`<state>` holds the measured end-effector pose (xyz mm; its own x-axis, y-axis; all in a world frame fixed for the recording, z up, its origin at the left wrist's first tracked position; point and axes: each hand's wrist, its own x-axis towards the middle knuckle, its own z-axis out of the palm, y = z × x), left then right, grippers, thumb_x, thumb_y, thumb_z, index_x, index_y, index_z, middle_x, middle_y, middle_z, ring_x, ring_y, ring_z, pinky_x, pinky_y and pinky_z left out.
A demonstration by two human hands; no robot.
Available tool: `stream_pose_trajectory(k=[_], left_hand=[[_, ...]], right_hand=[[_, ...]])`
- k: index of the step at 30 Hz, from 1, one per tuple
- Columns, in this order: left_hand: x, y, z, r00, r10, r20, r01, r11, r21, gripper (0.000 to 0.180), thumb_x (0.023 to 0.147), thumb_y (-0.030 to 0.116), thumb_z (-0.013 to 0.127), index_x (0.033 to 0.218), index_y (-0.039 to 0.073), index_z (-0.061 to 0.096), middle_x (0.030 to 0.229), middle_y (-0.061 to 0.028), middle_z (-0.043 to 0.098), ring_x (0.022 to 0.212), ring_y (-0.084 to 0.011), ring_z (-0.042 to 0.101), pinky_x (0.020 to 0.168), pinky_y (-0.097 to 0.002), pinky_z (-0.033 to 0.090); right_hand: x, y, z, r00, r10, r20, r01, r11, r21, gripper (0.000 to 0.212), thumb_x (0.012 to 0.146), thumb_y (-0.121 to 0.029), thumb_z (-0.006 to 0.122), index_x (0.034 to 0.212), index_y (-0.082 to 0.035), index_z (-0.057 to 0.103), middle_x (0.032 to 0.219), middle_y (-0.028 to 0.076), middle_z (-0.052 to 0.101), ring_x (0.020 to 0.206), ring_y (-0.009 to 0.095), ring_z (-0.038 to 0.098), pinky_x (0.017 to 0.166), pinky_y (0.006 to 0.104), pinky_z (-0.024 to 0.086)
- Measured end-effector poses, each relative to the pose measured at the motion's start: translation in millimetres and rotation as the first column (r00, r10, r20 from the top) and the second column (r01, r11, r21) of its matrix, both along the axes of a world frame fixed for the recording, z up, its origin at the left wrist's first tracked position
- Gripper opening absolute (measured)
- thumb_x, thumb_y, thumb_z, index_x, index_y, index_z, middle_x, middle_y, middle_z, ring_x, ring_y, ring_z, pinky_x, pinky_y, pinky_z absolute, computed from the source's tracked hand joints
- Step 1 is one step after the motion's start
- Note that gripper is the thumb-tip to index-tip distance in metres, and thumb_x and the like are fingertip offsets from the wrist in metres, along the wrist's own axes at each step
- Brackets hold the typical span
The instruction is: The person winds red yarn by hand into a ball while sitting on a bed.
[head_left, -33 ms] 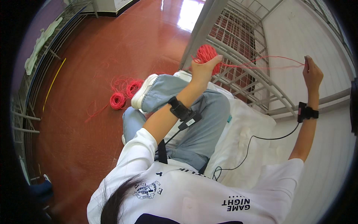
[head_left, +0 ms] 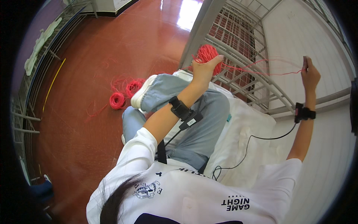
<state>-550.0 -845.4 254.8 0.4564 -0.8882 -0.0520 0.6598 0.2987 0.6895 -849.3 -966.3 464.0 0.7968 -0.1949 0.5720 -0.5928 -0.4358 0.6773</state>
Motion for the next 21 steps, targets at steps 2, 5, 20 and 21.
stream_pose_trajectory(k=[2, 5, 20, 21], left_hand=[[-13.6, -2.3, 4.4, 0.999, -0.013, -0.040, 0.012, 0.999, -0.032, 0.013, 0.067, 0.010, 0.073, 0.073, 0.005, 0.062, 0.073, -0.0010, 0.061, 0.061, -0.0078, 0.054, 0.057, -0.0235, 0.043], [-5.4, 0.5, -19.2, 1.000, 0.002, 0.015, -0.003, 0.997, 0.075, 0.015, 0.069, 0.012, 0.071, 0.077, 0.003, 0.063, 0.075, -0.0021, 0.061, 0.061, -0.0092, 0.054, 0.058, -0.0233, 0.043], [52.9, 31.7, -68.8, 0.993, 0.120, 0.017, -0.119, 0.937, 0.328, 0.020, 0.073, 0.019, 0.065, 0.080, 0.000, 0.066, 0.071, -0.0039, 0.063, 0.059, -0.0103, 0.056, 0.052, -0.0239, 0.044], [49.9, 27.3, -67.9, 0.994, 0.106, 0.018, -0.106, 0.940, 0.324, 0.020, 0.073, 0.019, 0.065, 0.080, 0.000, 0.066, 0.071, -0.0039, 0.063, 0.059, -0.0103, 0.056, 0.052, -0.0239, 0.044]], right_hand=[[-16.1, -8.9, -30.3, 0.935, -0.137, 0.327, 0.061, 0.971, 0.233, 0.015, 0.087, -0.018, 0.052, 0.090, -0.005, 0.058, 0.056, 0.003, 0.052, 0.046, 0.015, 0.050, 0.044, 0.0273, 0.037], [9.6, -5.5, -81.5, 0.589, -0.395, 0.705, -0.520, 0.483, 0.705, 0.038, 0.093, -0.036, 0.044, 0.074, -0.005, 0.056, 0.054, -0.003, 0.042, 0.047, 0.005, 0.038, 0.042, 0.0220, 0.030], [71.4, -34.2, -214.8, 0.116, -0.308, 0.944, -0.889, 0.391, 0.237, 0.051, 0.086, -0.028, 0.059, 0.126, -0.006, 0.037, 0.131, 0.010, 0.038, 0.127, 0.020, 0.030, 0.102, 0.0410, 0.024], [62.2, -35.4, -216.1, 0.155, -0.288, 0.945, -0.884, 0.387, 0.262, 0.052, 0.086, -0.031, 0.057, 0.129, -0.010, 0.036, 0.137, 0.012, 0.030, 0.129, 0.021, 0.027, 0.102, 0.0481, 0.021]])
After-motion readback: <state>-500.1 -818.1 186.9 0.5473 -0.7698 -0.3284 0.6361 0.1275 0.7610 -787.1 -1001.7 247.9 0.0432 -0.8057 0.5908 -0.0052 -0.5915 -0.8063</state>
